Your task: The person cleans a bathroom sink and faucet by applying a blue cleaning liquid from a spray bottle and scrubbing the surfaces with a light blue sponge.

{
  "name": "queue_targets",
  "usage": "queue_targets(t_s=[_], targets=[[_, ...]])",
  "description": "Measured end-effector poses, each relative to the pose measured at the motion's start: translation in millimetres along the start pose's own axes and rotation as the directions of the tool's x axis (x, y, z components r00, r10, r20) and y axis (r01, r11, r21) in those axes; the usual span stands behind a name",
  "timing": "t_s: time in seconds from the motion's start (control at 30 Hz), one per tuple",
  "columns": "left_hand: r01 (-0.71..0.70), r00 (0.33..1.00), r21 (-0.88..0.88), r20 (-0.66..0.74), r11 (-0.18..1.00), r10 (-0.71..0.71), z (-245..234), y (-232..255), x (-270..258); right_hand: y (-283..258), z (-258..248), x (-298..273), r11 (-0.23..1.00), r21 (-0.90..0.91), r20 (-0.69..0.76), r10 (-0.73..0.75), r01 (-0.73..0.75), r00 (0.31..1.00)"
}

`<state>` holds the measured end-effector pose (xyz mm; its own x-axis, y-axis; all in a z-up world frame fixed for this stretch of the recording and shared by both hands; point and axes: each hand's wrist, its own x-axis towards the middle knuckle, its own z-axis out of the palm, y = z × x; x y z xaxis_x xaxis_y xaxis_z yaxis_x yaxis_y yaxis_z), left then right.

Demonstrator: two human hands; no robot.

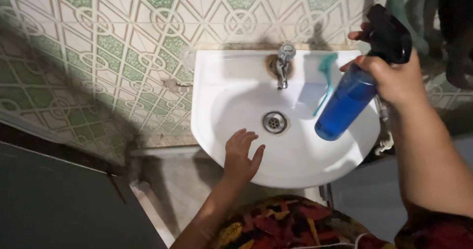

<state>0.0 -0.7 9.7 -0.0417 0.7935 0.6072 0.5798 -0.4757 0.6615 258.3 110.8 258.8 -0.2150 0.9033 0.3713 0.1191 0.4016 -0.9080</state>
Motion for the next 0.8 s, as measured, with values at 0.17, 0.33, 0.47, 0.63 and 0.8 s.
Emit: queue_targets(t_s=[0.17,0.33,0.47,0.63,0.8], targets=[[0.13,0.953,-0.298,0.3,0.946,-0.036,6,30,26,7,6,-21,0.999,-0.051,-0.12,0.002,-0.008,0.993],[0.235,0.896,-0.385,0.441,0.892,-0.046,42,86,53,18,16,-38,0.998,-0.07,-0.138,-0.014,0.005,0.99],[0.34,0.902,-0.29,0.371,0.894,-0.222,78,107,61,23,16,-54,0.996,0.01,-0.093,0.091,-0.09,0.991],[0.306,0.918,-0.461,0.375,0.833,-0.129,119,123,54,22,-35,-91,0.992,0.122,-0.07,0.023,-0.014,0.997],[0.347,0.799,-0.475,0.601,0.809,0.011,162,159,54,26,-111,-159,0.671,-0.701,0.04,-0.301,0.242,0.953]])
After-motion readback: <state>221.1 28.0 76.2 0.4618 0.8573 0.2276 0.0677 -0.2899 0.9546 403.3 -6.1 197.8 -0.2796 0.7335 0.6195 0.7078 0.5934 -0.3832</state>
